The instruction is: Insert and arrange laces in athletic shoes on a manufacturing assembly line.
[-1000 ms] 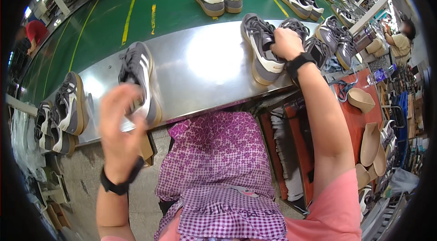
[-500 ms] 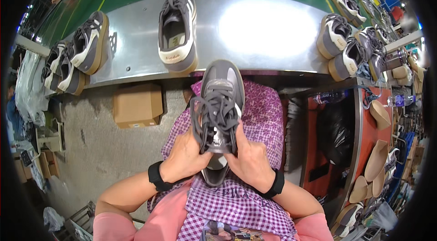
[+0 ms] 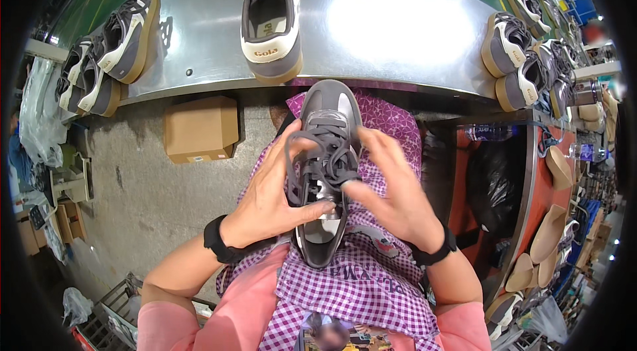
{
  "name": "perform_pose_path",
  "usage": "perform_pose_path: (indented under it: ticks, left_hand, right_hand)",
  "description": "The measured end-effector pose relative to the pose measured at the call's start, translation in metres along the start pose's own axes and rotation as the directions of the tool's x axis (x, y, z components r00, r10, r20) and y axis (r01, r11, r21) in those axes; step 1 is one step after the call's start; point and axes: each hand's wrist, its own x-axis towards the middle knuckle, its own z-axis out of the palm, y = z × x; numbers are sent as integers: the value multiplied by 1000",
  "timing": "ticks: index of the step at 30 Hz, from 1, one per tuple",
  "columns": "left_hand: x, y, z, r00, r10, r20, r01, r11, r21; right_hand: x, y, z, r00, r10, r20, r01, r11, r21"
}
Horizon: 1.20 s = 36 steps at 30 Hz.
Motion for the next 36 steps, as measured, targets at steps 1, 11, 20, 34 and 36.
perform_pose_path:
  ticks: [1, 11, 20, 34, 36]
  left_hand:
    - [4, 5, -4, 997, 73, 7, -73, 985, 154]
    - [-4, 42, -49, 943, 222, 248, -256, 960, 112]
    - [15, 22, -36, 958, -190, -213, 222, 965, 140]
    - [12, 12, -21, 944, -312, -110, 301, 948, -106]
    - [16, 25, -18, 952, -280, -124, 279, 960, -25]
  right_hand:
    - [4, -1, 5, 997, -78, -26, 77, 995, -59]
    - [2, -18, -10, 956, 294, 8, -275, 887, 371]
    - [23, -7, 10, 964, 208, -164, -199, 978, 66]
    - [14, -13, 11, 933, 338, -122, -304, 923, 235]
    - [14, -17, 9, 955, 268, -130, -253, 960, 120]
